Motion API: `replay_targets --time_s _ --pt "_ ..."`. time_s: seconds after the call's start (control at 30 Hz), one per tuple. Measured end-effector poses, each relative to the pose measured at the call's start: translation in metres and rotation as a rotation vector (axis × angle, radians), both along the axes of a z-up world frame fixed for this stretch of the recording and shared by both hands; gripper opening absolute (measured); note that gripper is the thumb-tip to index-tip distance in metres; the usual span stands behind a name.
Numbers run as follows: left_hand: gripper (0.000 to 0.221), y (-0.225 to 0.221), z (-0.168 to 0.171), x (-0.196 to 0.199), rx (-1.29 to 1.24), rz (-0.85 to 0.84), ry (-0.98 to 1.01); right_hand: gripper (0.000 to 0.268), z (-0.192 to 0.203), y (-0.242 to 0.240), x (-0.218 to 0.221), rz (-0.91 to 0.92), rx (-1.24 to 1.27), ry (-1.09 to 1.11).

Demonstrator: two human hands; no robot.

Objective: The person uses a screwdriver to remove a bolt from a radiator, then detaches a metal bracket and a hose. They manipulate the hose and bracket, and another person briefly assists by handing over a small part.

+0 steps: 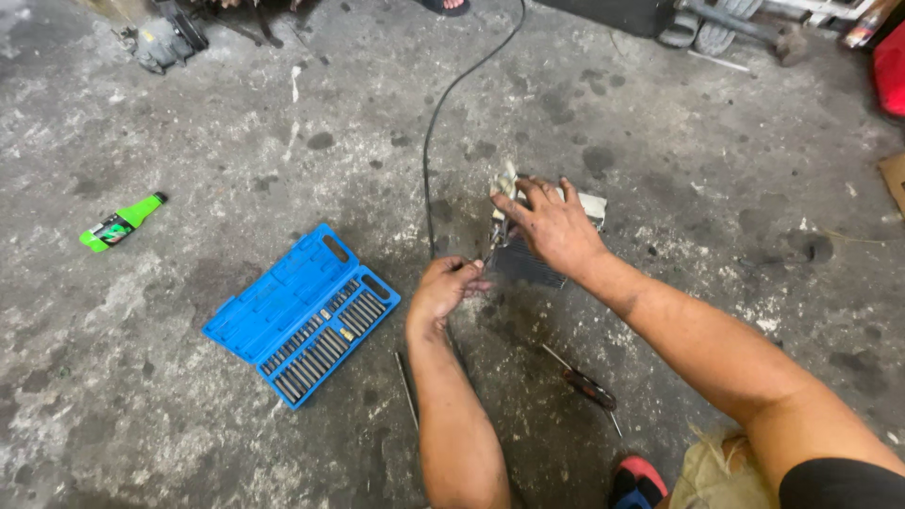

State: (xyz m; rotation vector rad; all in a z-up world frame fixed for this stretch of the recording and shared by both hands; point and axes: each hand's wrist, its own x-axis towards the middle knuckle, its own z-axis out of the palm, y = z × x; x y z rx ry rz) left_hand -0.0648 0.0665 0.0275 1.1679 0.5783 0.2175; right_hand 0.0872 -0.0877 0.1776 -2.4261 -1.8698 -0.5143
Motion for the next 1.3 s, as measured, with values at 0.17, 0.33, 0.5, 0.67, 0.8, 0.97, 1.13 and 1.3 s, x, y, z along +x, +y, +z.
replay_targets --time_s 0.17,0.33,0.5,0.67,0.8,0.97,1.13,1.3 --pt "0.016 -0.004 -0.085 0.004 0.04 -0.217 0.338 0.069 -0.012 -0.001 -0.003 0.03 0.01 0.026" --pt "0.046 -0.049 -0.089 0.011 0.457 -0.228 0.573 0.068 -0.008 0.001 -0.005 0.061 0.054 0.053" --pt "0.119 -0.015 -0.003 0.004 0.544 0.027 -0.174 0.066 -0.012 -0.003 0.002 0.157 0.108 0.287" --pt "0.106 -0.028 0.067 0.017 0.542 -0.016 -0.401 0.02 -0.038 -0.031 0.016 0.102 0.277 0.346" --pt "0.087 -0.059 0.081 0.026 0.628 0.083 -0.238 0.041 -0.099 -0.073 0.007 -0.146 -0.188 0.54" --pt "0.094 -0.059 0.086 0.032 0.629 -0.069 -0.211 0.068 -0.183 -0.134 -0.026 -0.299 -1.037 0.648" --pt "0.104 -0.055 0.078 0.03 0.273 -0.183 -0.217 0.095 -0.235 -0.173 -0.031 -0.359 -1.008 0.633" --pt "0.101 -0.071 0.079 0.058 -0.013 0.005 -0.263 0.071 -0.256 -0.173 -0.018 -0.408 -0.989 0.672"
